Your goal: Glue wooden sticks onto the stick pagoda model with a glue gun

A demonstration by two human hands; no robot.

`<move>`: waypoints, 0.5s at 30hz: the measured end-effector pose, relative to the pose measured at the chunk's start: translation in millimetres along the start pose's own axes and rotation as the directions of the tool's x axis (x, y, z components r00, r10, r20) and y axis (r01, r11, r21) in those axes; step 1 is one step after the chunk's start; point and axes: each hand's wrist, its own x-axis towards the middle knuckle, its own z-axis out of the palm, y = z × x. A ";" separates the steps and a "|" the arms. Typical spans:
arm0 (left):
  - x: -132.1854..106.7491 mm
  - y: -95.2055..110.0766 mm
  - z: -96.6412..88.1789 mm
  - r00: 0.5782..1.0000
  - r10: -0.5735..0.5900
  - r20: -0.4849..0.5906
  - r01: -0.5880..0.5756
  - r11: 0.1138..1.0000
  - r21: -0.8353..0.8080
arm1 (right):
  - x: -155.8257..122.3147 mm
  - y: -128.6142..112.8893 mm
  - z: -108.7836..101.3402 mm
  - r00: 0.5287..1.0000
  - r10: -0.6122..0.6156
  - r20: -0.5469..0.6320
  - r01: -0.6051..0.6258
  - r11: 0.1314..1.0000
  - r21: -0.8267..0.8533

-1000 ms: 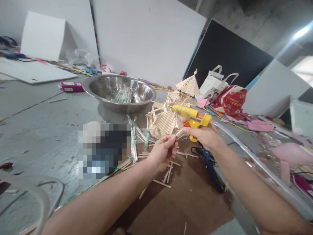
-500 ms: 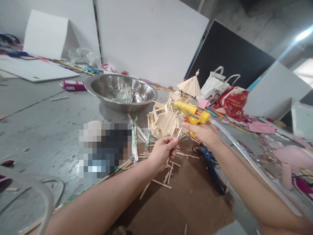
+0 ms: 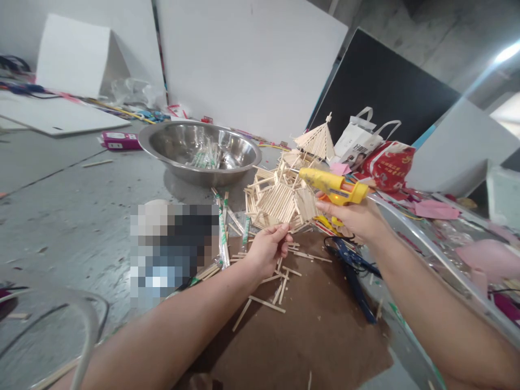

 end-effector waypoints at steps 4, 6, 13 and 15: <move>0.1 2.5 0.7 1.000 -0.028 -0.001 0.028 0.999 -0.021 | 2.9 3.6 -11.4 0.992 -0.015 0.123 0.032 0.991 -0.133; 0.0 3.2 0.7 0.999 -0.051 -0.002 0.050 0.998 -0.032 | 4.0 4.4 -17.0 0.987 -0.023 0.158 0.051 0.983 -0.179; -0.5 4.9 1.1 0.995 -0.104 0.016 0.104 0.993 -0.056 | 3.6 -1.2 -28.9 0.977 0.067 0.201 -0.011 0.964 -0.266; -0.4 6.0 1.6 0.994 -0.108 0.005 0.108 0.992 -0.057 | 2.6 -2.0 -30.0 0.976 0.078 0.202 -0.018 0.959 -0.282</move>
